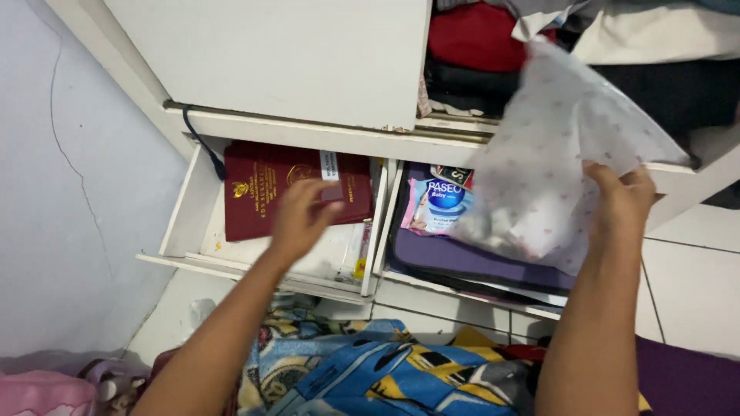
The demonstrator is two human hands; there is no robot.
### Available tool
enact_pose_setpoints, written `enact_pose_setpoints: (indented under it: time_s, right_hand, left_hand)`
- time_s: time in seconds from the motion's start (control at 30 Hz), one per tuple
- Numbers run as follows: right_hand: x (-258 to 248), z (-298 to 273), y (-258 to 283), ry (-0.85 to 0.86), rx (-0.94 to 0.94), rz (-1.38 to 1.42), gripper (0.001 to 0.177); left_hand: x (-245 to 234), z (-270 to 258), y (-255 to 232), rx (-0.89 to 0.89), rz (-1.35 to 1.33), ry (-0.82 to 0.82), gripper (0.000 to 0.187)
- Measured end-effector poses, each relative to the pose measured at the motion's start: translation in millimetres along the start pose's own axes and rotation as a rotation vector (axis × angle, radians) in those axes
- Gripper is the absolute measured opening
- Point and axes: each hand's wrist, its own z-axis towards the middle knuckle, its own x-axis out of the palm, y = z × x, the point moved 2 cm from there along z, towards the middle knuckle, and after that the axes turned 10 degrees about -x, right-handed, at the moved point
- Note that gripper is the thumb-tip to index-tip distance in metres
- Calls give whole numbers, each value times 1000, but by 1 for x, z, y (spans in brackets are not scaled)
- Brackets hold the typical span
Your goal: Organizing and searching through various items inside a white cabinet drawer, including folders, papers, and bags.
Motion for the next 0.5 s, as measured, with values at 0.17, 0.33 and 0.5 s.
enact_pose_setpoints:
  time_s: [0.17, 0.33, 0.5]
  right_hand:
    - [9, -4, -29, 107, 14, 376, 26]
    - [35, -33, 19, 216, 106, 442, 33]
    - [48, -58, 87, 270, -196, 234, 68]
  left_hand:
    - [26, 7, -125, -73, -446, 215, 75]
    - [41, 8, -170, -5, -695, 64, 33]
    - [48, 0, -165, -29, -948, 8, 37]
